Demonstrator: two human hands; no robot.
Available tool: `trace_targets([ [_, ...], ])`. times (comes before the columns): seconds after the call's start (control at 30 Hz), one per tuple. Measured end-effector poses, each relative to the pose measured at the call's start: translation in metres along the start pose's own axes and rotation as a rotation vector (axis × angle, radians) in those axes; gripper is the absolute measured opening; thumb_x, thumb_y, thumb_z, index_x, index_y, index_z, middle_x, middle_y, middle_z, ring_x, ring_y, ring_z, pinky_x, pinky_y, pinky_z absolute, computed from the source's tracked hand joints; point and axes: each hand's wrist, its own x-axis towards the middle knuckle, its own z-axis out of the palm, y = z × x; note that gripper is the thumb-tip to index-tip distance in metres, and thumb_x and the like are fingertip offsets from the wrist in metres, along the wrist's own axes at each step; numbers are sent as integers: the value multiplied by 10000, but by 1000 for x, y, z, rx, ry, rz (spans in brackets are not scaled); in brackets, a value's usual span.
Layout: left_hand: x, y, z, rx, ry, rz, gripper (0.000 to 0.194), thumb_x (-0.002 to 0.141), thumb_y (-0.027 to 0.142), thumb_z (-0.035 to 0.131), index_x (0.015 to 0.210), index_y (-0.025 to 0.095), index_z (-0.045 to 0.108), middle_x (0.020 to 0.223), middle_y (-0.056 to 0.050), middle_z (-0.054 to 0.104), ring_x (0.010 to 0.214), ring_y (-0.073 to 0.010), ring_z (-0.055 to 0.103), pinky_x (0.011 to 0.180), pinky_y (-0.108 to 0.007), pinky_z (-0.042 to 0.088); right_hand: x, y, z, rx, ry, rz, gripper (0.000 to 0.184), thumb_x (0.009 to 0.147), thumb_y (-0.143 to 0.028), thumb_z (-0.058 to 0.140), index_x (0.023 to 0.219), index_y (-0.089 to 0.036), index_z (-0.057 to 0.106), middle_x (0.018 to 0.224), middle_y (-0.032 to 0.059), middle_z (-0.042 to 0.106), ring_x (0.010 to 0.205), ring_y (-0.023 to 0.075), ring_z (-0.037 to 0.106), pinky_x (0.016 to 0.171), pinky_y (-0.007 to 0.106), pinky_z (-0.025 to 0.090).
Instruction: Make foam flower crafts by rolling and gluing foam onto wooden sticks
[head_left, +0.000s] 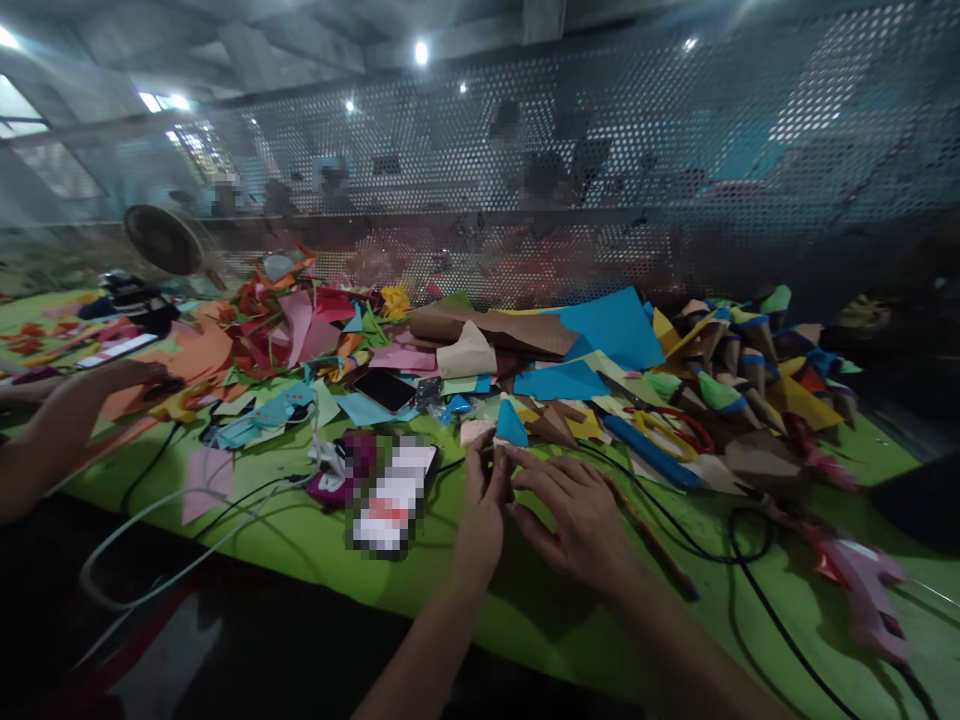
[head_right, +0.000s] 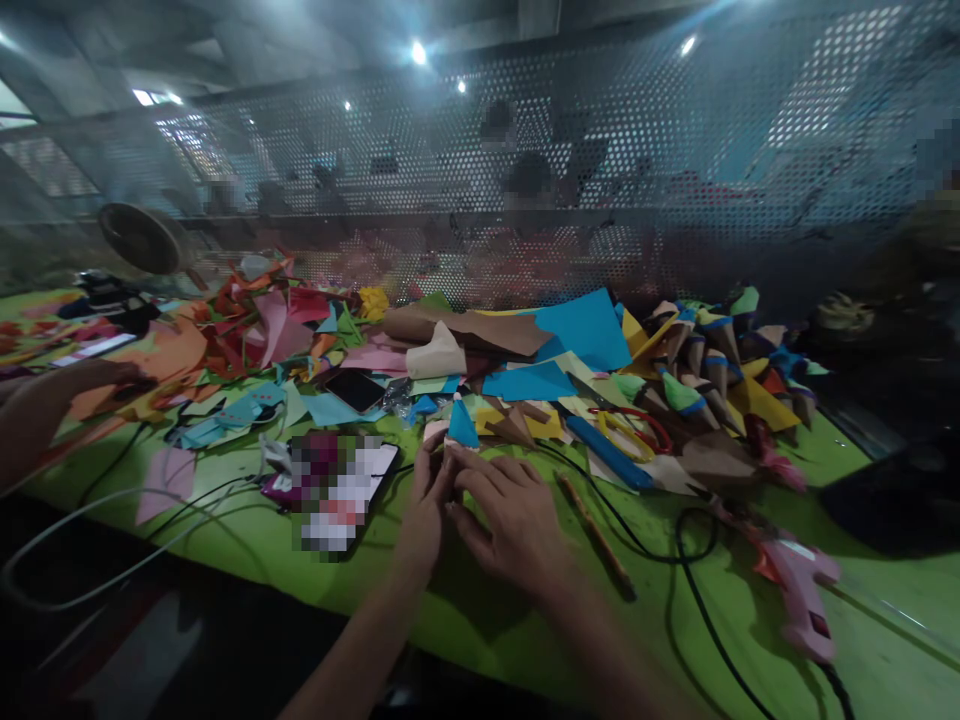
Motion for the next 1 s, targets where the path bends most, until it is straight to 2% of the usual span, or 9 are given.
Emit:
trace_targets([
  [0.17, 0, -1, -1, 51, -21, 42, 511, 889, 459, 648, 1353, 300, 504, 1480, -55, 496, 1368, -253, 463, 1133, -339, 340, 0, 0, 1, -32, 37, -6, 88, 945, -274, 568, 1017, -229, 590, 1345, 72, 661, 978, 249, 646, 810, 400, 445],
  [0.33, 2, -5, -2, 128, -25, 90, 489, 894, 482, 623, 1314, 267, 494, 1426, -80, 535, 1355, -261, 480, 1135, -384, 356, 0, 0, 1, -54, 60, -24, 61, 948, -262, 568, 985, -219, 592, 1321, 75, 678, 961, 238, 648, 810, 375, 434],
  [0.43, 1, -6, -1, 61, -31, 84, 459, 885, 442, 641, 1284, 261, 506, 1403, -84, 555, 1344, -263, 495, 1128, -382, 372, 0, 2, 2, -95, 76, -45, 79, 963, -271, 549, 1007, -220, 591, 1274, 76, 704, 948, 240, 652, 796, 369, 425],
  [0.63, -1, -6, 0, -10, -35, 77, 447, 893, 447, 623, 1282, 254, 515, 1345, -69, 594, 1292, -239, 537, 1086, -338, 409, 0, 4, 5, -199, 100, -109, 247, 988, -264, 507, 1218, -191, 560, 1220, 79, 729, 919, 238, 653, 804, 367, 425],
  [0.87, -5, 0, 0, -60, -40, 14, 403, 920, 409, 599, 1279, 242, 522, 1313, -66, 621, 1272, -228, 555, 1069, -324, 418, -1, 5, 7, -268, 112, -129, 295, 989, -265, 507, 1262, -159, 549, 1133, 85, 754, 875, 234, 648, 776, 352, 440],
  [1.0, -6, -2, -1, -73, -54, 27, 410, 915, 354, 605, 1295, 242, 495, 1368, -77, 583, 1325, -223, 510, 1119, -342, 380, -2, 7, 8, -230, 154, -158, 248, 974, -241, 532, 1204, -159, 578, 1069, 93, 761, 877, 239, 646, 763, 342, 454],
])
